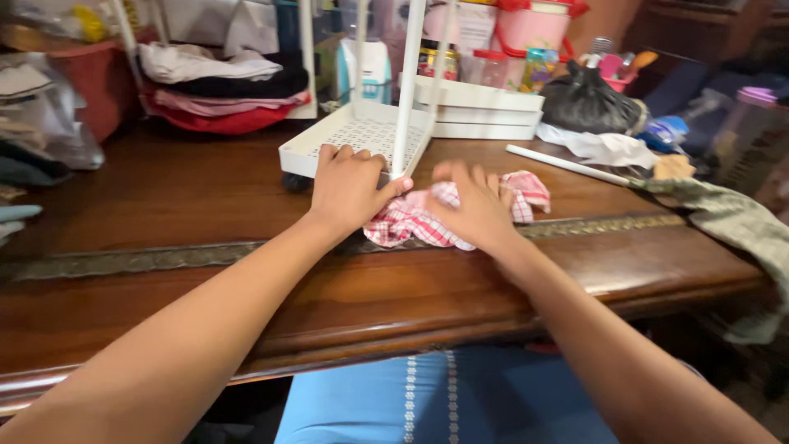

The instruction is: The person wipes a white plastic shelf tray with a red-and-white checkered cloth, then inserts white plastic poles into the tray's corner holes to form a two-tier rolling cart. The person repeatedly wipes the tray and poles, then attaches the second tray to complete the assembly.

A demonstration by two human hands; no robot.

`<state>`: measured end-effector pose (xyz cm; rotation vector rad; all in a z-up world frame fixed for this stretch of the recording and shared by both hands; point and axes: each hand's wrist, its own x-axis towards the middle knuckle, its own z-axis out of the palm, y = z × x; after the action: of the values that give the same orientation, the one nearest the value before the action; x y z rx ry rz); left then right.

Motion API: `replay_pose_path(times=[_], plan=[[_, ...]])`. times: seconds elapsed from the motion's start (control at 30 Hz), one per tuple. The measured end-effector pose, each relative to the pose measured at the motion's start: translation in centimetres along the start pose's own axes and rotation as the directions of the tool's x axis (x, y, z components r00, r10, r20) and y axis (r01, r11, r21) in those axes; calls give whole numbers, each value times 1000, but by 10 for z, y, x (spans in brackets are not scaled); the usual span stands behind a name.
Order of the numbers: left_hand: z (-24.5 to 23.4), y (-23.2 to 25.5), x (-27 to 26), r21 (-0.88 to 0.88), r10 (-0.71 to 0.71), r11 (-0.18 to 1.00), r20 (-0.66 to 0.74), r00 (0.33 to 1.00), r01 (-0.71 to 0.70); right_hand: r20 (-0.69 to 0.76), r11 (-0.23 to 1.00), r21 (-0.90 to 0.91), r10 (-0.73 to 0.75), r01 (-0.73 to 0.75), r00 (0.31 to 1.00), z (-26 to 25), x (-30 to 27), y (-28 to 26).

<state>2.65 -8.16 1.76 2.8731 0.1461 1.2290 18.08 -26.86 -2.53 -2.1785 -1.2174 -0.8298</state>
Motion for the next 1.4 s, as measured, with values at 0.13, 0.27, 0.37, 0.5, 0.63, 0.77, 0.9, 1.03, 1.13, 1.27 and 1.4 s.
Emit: replay_pose_path(times=[0.13, 0.27, 0.37, 0.5, 0.63, 0.77, 0.9, 1.03, 1.13, 1.27, 1.4], plan=[[12, 41, 26, 72, -16, 997, 138, 990, 6, 255, 994, -79, 97, -80, 962, -24, -22, 82], [41, 83, 54, -48, -60, 996, 222, 973, 72, 248, 951, -130, 306, -282, 919, -55, -38, 150], [67, 109, 70, -140, -46, 988, 158, 986, 69, 217, 914, -190, 396, -360, 892, -73, -38, 176], [106, 145, 88, -90, -21, 996, 41, 999, 25, 261, 854, -222, 517, -470, 815, -85, -37, 191], [118, 160, 112, -102, -12, 994, 244, 970, 38, 329, 889, -194, 457, -415, 826, -88, -22, 198], [120, 169, 127, -41, -66, 995, 394, 917, 90, 166, 833, -240, 542, -499, 824, -78, -23, 196], [135, 168, 132, -93, -38, 993, 300, 953, 69, 146, 845, -306, 497, -438, 855, -70, -23, 201], [162, 154, 141, -95, -36, 993, 293, 955, 67, 219, 939, -263, 280, -220, 935, -71, -23, 217], [175, 147, 161, -63, -148, 982, 341, 928, 180, 233, 876, -146, 482, -460, 845, -67, -15, 227], [175, 146, 191, -92, -273, 935, 432, 859, 344, 136, 857, -316, 466, -408, 874, -61, -8, 232], [169, 162, 213, -25, -252, 954, 477, 842, 300, 107, 807, -359, 535, -469, 838, -57, -6, 231]])
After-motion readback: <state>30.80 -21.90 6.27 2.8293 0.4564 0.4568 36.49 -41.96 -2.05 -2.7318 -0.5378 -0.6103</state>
